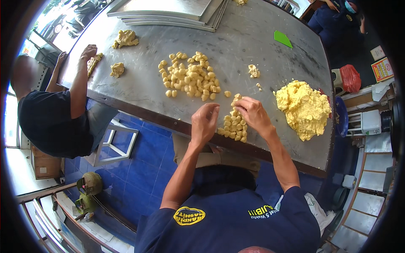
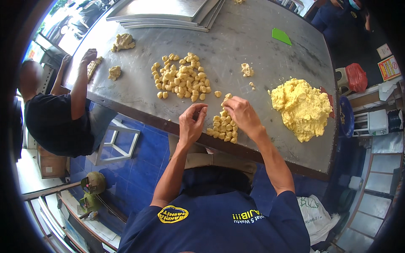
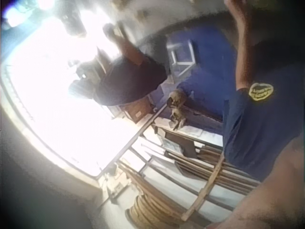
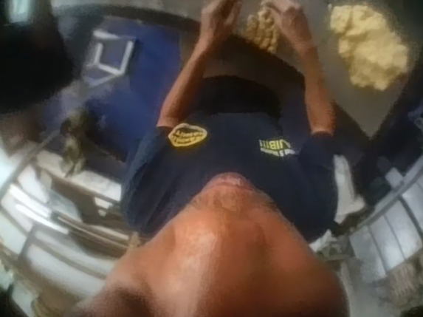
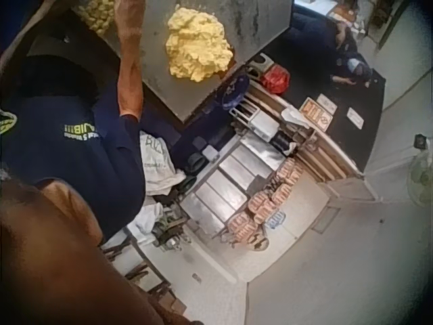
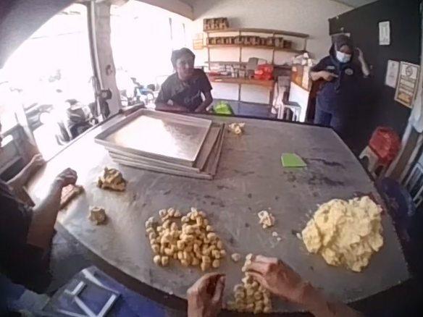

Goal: The person portions out small pieces of dough by hand, arranging them in a grid on a large metal work table.

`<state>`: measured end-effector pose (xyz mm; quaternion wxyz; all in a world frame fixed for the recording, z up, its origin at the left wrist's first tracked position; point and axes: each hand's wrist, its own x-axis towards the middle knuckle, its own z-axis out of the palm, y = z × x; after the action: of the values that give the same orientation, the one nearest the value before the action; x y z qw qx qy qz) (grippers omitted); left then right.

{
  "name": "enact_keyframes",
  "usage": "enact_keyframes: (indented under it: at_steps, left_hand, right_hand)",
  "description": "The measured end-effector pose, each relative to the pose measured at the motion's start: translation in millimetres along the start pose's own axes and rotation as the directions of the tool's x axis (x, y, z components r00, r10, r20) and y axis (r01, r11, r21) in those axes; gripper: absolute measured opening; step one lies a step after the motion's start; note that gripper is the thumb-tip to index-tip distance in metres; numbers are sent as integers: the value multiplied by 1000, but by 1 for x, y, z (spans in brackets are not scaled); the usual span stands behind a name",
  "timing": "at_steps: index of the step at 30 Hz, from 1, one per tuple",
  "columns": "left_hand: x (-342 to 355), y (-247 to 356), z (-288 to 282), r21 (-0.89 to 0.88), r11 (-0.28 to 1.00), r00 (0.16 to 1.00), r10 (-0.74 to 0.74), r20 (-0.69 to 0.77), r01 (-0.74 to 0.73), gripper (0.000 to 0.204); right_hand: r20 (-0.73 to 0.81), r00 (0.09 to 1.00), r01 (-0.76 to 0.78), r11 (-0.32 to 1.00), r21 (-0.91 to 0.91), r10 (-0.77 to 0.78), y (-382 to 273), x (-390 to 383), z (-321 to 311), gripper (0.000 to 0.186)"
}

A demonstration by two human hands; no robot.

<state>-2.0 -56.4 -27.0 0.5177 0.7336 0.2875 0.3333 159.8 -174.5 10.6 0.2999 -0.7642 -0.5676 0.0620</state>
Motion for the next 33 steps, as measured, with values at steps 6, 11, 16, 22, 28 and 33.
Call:
enact_keyframes:
  at_steps: [6,11,16,22,28,33]
  left_hand:
    - [0,-3,-2,58,998,1000,-5,25,4,16]
    - [2,1,2,7,1000,1000,-2,2,2,14]
    - [0,-1,0,47,999,1000,-7,-4,7,15]
    - [1,-6,1,76,997,1000,0,6,0,16]
    - [1,-2,2,114,993,1000,17,5,-17,15]
    - [-5,-3,10,393,871,956,267,124,-295,20]
  right_hand:
    - [36,998,49,995,-82,-46,-6,-8,6,14]
    - [65,998,27,998,-65,-22,-8,-12,10,14]
    - [33,998,48,998,-32,-47,-27,-13,7,12]
    - [90,988,140,979,-146,-127,-31,-19,18,13]
    - [95,989,126,983,-134,-114,-24,-13,18,14]
    - [-66,994,-81,995,58,85,21,5,-4,25]
